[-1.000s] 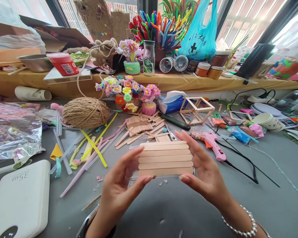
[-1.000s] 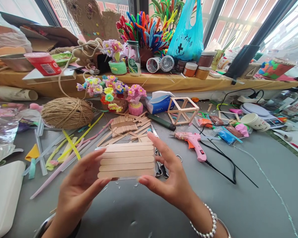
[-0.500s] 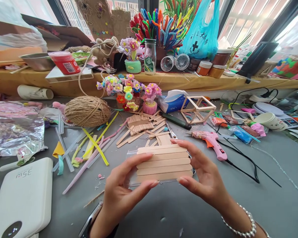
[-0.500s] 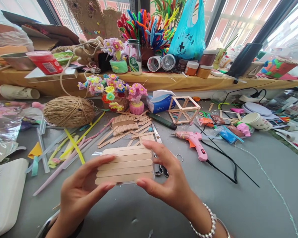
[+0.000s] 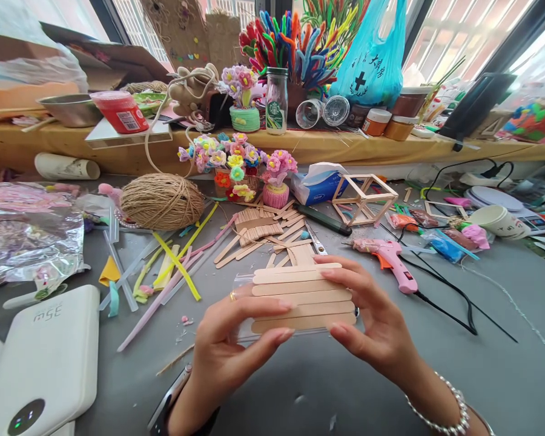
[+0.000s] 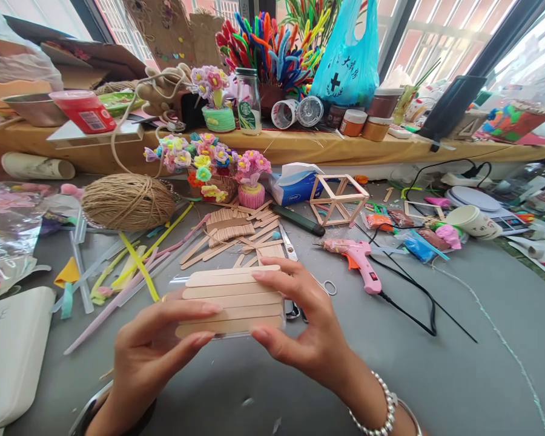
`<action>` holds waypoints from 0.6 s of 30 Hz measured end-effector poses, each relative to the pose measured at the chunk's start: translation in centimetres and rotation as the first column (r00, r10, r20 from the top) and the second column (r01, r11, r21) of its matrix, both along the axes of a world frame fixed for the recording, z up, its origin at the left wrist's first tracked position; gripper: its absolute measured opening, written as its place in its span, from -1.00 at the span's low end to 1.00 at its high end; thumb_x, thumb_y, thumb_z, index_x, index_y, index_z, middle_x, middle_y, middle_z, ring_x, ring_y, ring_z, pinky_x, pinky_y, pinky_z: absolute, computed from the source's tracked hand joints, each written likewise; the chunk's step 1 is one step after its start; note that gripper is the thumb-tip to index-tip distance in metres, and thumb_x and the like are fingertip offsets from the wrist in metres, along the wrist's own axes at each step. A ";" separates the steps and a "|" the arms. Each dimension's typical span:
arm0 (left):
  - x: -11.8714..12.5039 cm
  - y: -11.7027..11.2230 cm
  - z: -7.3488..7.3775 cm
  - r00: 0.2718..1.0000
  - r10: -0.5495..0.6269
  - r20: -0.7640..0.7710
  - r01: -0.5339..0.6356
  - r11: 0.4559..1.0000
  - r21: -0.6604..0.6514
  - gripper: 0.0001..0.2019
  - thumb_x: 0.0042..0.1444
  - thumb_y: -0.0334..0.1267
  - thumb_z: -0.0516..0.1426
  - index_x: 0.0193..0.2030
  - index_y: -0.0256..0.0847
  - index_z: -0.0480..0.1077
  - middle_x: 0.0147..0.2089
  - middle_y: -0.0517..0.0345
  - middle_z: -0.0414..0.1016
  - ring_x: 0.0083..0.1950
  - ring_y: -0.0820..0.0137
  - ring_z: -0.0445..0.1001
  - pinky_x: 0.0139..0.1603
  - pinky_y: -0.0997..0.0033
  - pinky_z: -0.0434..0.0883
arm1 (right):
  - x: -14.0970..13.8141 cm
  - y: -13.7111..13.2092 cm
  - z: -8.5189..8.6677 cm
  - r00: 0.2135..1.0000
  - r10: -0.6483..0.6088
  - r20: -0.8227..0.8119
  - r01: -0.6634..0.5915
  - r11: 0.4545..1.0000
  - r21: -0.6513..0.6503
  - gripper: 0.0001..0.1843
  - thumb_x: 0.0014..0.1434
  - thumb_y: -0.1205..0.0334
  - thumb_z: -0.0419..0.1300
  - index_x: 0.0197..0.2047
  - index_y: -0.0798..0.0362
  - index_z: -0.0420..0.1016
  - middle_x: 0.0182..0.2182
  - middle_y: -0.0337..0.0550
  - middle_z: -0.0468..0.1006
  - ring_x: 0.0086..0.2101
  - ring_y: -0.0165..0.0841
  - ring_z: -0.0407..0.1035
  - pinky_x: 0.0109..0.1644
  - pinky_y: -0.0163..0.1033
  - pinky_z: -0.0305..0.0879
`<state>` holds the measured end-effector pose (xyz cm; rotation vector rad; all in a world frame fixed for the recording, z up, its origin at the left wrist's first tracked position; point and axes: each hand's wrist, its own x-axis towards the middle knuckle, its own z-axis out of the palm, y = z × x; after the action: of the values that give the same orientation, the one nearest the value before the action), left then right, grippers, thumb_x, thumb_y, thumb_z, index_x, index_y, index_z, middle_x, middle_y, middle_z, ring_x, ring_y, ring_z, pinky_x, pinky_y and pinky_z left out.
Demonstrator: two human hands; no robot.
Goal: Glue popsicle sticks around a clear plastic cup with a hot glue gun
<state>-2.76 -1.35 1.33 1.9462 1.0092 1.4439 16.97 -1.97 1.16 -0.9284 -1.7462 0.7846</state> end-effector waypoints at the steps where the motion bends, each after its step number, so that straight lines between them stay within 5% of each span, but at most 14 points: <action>1: 0.0 0.0 0.0 1.000 0.005 -0.006 -0.005 1.000 -0.004 -0.89 -0.11 -0.28 0.23 -0.36 -0.12 0.48 -0.42 0.16 0.58 -0.39 0.33 0.52 -0.39 0.40 0.45 | 0.0 0.0 0.0 1.000 -0.001 -0.003 0.001 1.000 0.006 -0.53 0.03 0.15 0.19 0.04 -0.17 0.26 0.04 -0.11 0.30 0.09 -0.16 0.12 0.01 -0.04 0.27; 18: 0.2 -0.1 0.1 1.000 0.007 0.028 -0.007 1.000 -0.004 -0.91 -0.13 -0.35 0.24 -0.41 -0.14 0.47 -0.49 0.20 0.55 -0.47 0.42 0.47 -0.45 0.48 0.41 | -0.1 0.1 0.0 0.999 -0.043 -0.003 0.044 0.997 0.059 -0.55 0.00 0.15 0.21 0.00 -0.13 0.31 -0.01 -0.08 0.36 0.03 -0.16 0.21 -0.06 -0.05 0.31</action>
<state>-2.58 -1.46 1.44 1.9159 1.0067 1.4681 16.89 -1.83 1.14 -0.9230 -1.7327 0.7022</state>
